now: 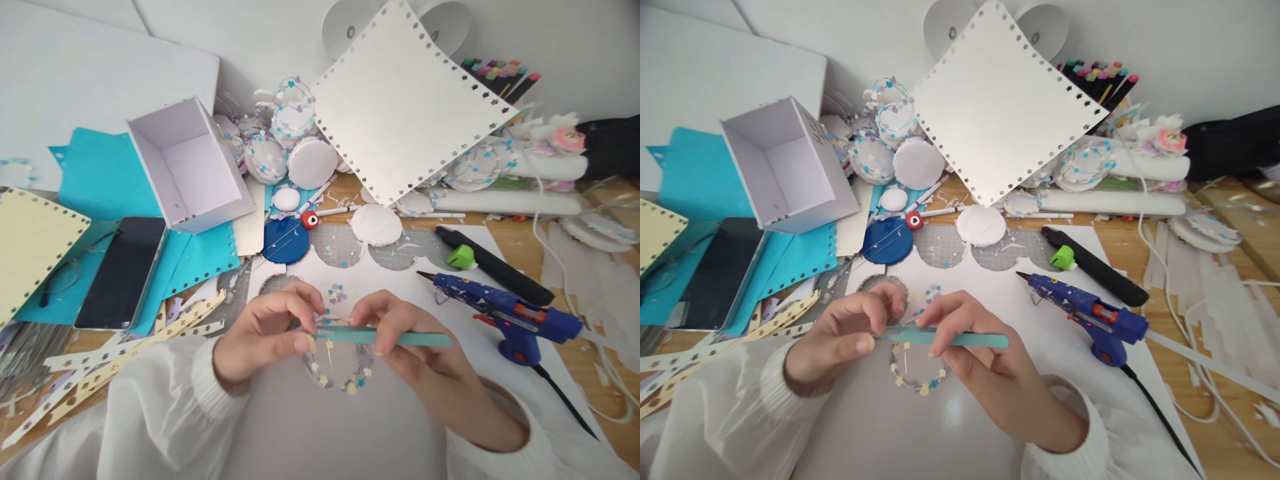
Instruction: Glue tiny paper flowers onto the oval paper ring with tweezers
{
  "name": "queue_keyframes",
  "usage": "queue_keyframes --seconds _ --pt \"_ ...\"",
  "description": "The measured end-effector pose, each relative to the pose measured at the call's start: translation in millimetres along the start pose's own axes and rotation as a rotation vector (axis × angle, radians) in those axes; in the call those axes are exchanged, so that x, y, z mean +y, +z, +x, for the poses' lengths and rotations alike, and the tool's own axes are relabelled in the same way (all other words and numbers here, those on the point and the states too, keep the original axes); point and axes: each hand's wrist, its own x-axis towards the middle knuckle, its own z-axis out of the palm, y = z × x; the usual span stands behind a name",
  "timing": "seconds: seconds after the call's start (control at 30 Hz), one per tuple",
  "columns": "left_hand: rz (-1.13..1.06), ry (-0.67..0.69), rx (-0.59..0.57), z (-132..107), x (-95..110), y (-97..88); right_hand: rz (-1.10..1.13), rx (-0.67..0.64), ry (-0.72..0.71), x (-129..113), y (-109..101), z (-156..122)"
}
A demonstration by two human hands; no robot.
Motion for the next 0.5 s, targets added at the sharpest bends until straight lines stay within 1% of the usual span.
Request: queue_keyframes --seconds 0.13,0.23,0.5 --pt "-0.037 -0.002 -0.093 1.0 -0.7 -1.9 0.043 -0.064 0.026 -0.1 -0.9 -0.3" --pt "-0.066 -0.037 -0.153 1.2 0.8 -2.2 0.065 -0.099 0.039 -1.7 -0.7 0.3" --pt "-0.158 -0.12 -0.199 -0.4 1.8 -2.9 0.031 -0.163 0.017 -5.2 0.1 2.6"
